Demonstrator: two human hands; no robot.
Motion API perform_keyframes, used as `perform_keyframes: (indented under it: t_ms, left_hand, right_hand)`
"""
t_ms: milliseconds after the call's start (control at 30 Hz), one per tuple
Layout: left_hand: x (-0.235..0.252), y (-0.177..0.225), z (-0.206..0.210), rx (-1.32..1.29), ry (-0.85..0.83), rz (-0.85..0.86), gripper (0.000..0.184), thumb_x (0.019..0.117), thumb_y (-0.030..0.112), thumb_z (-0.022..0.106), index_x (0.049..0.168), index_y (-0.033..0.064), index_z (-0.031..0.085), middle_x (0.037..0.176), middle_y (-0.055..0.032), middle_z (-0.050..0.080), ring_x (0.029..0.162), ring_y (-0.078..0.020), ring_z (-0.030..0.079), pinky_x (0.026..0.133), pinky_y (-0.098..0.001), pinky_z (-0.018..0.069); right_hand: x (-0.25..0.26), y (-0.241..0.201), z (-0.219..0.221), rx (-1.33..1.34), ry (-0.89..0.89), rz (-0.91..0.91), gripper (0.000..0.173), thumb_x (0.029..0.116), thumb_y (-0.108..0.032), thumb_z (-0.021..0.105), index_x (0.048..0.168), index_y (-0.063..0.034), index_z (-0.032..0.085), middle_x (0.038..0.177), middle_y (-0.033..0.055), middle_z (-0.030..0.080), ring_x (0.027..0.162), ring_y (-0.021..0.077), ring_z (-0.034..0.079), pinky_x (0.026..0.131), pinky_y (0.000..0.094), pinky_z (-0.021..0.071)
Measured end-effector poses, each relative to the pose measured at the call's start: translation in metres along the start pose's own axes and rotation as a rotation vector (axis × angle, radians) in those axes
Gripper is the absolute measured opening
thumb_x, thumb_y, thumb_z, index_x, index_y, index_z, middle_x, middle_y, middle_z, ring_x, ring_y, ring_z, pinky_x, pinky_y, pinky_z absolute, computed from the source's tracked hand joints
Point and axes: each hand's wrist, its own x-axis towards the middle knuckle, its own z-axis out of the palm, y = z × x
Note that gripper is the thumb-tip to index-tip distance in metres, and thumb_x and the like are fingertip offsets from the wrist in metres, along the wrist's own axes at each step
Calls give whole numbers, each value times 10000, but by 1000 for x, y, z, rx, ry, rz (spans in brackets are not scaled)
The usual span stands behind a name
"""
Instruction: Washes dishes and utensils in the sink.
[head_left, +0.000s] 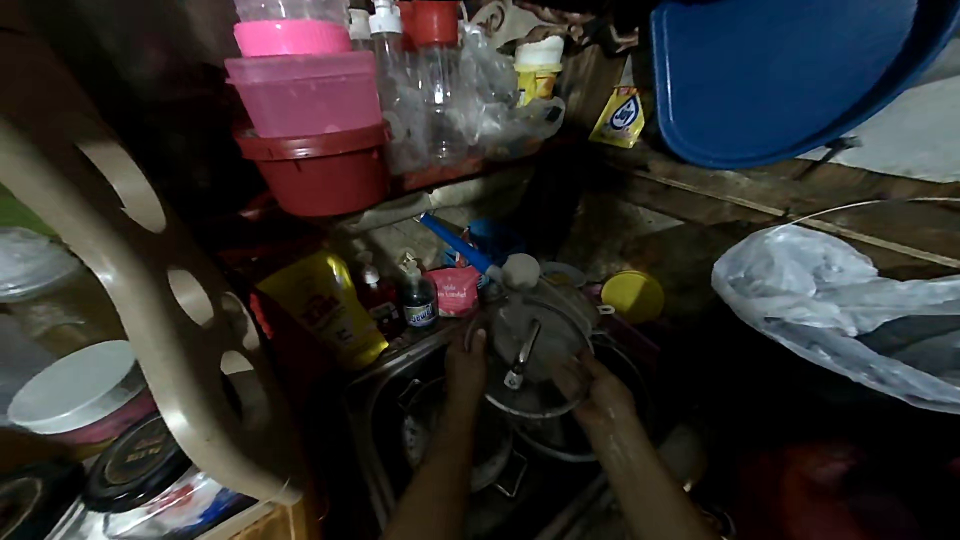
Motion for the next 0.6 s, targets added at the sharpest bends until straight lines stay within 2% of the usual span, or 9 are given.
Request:
perform_keyframes:
  t_ms: [67, 133, 200, 267, 367, 400, 433, 500, 600]
  left_hand:
    - [-16, -6, 13, -38, 67, -38, 430, 1079, 356, 512, 1308, 0, 586, 1020, -199, 674, 879, -284, 664, 826, -473, 557]
    - [-28, -10, 18, -80, 124, 10, 442, 1042, 291, 606, 1366, 0, 538, 1147, -203, 669, 1018, -274, 672, 914, -464, 554]
    - [-34, -12, 18, -107, 136, 76, 591, 983, 232, 700, 1473, 24, 443, 1301, -205, 629, 1161, -268, 647, 1003, -458, 537]
    - [-34, -8, 13, -38, 126, 54, 598, 997, 256, 683, 1496, 48, 429, 1274, -211, 641, 1093, -283, 670, 948, -472, 555]
    - [-29, -5, 4, 121, 98, -5, 407, 1094, 291, 491, 1412, 39, 527, 1012, -193, 686, 802, -287, 689, 750, -470, 586]
    - [-26, -7, 2, 158, 94, -13, 394, 1110, 297, 438, 1372, 27, 555, 969, -180, 686, 769, -280, 685, 725, -461, 591]
    - [-24, -9, -2, 222, 94, -14, 400, 1117, 310, 411, 1318, 16, 595, 966, -178, 692, 795, -284, 693, 753, -467, 594]
    - [-25, -9, -10, 422, 67, -10, 416, 1112, 334, 413, 1237, 18, 653, 1030, -197, 705, 945, -331, 695, 880, -522, 554]
    - [-26, -7, -16, 781, -30, -27, 435, 1110, 384, 390, 1269, 75, 651, 1112, -192, 714, 1068, -369, 693, 926, -566, 539]
  right_hand:
    - [7, 3, 0, 5, -16, -42, 326, 1100, -221, 452, 1304, 22, 527, 1007, 141, 675, 816, 186, 697, 720, 327, 602]
    - [9, 3, -2, -14, -29, -39, 355, 1104, -235, 442, 1353, 10, 507, 1077, 153, 672, 871, 197, 703, 749, 333, 600]
    - [7, 3, -4, -16, -23, -23, 368, 1103, -241, 449, 1372, 4, 502, 1105, 159, 673, 901, 207, 707, 766, 337, 599]
    - [6, 5, -3, -15, -14, -10, 349, 1100, -247, 460, 1341, -1, 521, 1060, 145, 689, 878, 202, 714, 750, 331, 602]
    - [5, 2, -3, -67, -40, -32, 346, 1101, -234, 455, 1332, 16, 521, 1047, 163, 692, 863, 220, 722, 743, 345, 608]
    - [5, 1, -1, -102, -47, -65, 333, 1097, -224, 467, 1305, 27, 532, 1023, 172, 697, 845, 230, 726, 732, 358, 613]
    - [5, -1, 1, -150, -45, -111, 315, 1088, -217, 490, 1263, 36, 559, 985, 169, 702, 817, 227, 726, 712, 368, 619]
    - [-2, -11, 5, -288, -52, -200, 293, 1082, -219, 513, 1208, 24, 616, 947, 125, 696, 792, 185, 695, 713, 361, 599]
    - [-13, -27, 14, -444, -99, -235, 316, 1096, -226, 496, 1246, 36, 592, 937, 129, 722, 758, 186, 733, 684, 341, 626]
